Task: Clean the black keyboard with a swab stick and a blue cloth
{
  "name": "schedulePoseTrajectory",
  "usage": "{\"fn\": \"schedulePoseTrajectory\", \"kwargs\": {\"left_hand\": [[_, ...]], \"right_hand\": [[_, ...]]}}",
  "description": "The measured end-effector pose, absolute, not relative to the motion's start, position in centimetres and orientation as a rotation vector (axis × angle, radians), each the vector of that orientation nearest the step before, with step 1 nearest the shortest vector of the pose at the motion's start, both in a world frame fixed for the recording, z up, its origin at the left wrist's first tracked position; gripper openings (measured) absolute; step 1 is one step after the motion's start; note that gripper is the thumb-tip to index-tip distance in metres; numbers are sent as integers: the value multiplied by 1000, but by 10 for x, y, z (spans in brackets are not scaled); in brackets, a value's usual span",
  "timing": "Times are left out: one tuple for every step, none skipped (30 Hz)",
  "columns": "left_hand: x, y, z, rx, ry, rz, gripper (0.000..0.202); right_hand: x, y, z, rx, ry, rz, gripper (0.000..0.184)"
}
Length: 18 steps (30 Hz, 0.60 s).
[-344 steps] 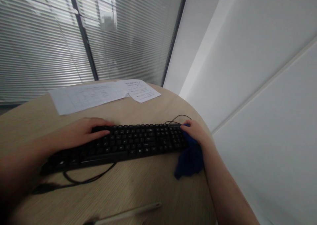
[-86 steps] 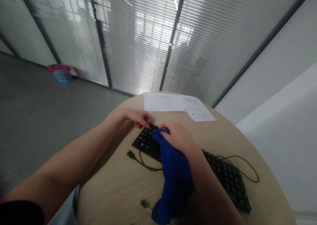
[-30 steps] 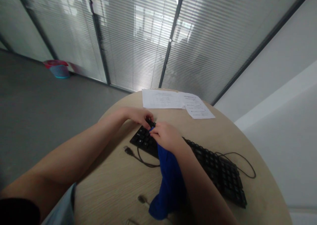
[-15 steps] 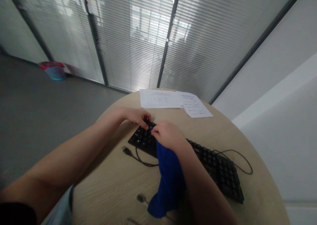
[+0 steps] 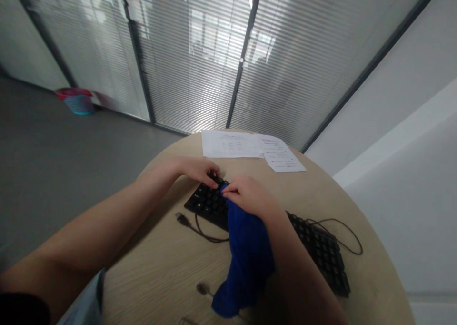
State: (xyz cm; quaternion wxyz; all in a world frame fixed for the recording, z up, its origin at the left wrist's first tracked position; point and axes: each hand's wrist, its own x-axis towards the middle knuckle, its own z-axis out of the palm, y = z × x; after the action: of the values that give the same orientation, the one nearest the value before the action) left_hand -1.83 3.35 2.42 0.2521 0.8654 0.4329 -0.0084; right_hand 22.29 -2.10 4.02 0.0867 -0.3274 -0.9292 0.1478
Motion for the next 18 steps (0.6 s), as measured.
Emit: {"fn": "schedulePoseTrajectory", "kwargs": {"left_hand": [[-17, 32, 25, 2390, 1180, -13, 62], [-15, 31, 25, 2417, 1181, -11, 62], [-14, 31, 25, 2433, 1183, -15, 63], [-13, 30, 26, 2439, 1183, -26, 63], [-12, 30, 26, 2439, 1181, -34, 63], [-11, 29, 26, 2438, 1178, -39, 62], [-10, 29, 26, 2437, 1176, -41, 61], [-10, 29, 26, 2437, 1175, -39, 60], [-9, 29, 26, 2438, 1176, -37, 59], [-9, 29, 26, 2439, 1175, -35, 58], [-8, 29, 26, 2438, 1175, -34, 58], [-8, 29, 25, 2436, 1175, -37, 58], [-8, 29, 25, 2435, 1178, -38, 58], [-8, 29, 25, 2435, 1180, -39, 58], [-8, 28, 25, 2431, 1182, -36, 59], [-8, 28, 25, 2425, 1184, -31, 59], [-8, 28, 25, 2415, 1189, -28, 59], [-9, 29, 25, 2405, 1193, -29, 60]], "right_hand": [[221, -20, 37, -978, -2793, 425, 20], [220, -20, 35, -988, -2819, 417, 20], [220, -19, 34, -1002, -2841, 412, 20], [221, -19, 34, -1018, -2858, 410, 20], [221, -20, 35, -1034, -2870, 407, 20], [222, -21, 36, -1048, -2879, 404, 20], [222, -22, 37, -1057, -2888, 398, 20], [221, -23, 37, -1065, -2890, 387, 19], [219, -24, 37, -1072, -2883, 373, 19], [218, -25, 37, -1082, -2872, 359, 19], [216, -26, 36, -1093, -2858, 346, 19], [214, -27, 36, -1104, -2843, 337, 20], [212, -28, 35, -1115, -2832, 332, 20], [212, -28, 35, -1125, -2824, 334, 20], [212, -28, 35, -1129, -2824, 343, 20], [213, -28, 35, -1129, -2830, 360, 20], [214, -27, 36, -1129, -2837, 382, 20], [215, -27, 36, -1129, -2842, 404, 19]]}}
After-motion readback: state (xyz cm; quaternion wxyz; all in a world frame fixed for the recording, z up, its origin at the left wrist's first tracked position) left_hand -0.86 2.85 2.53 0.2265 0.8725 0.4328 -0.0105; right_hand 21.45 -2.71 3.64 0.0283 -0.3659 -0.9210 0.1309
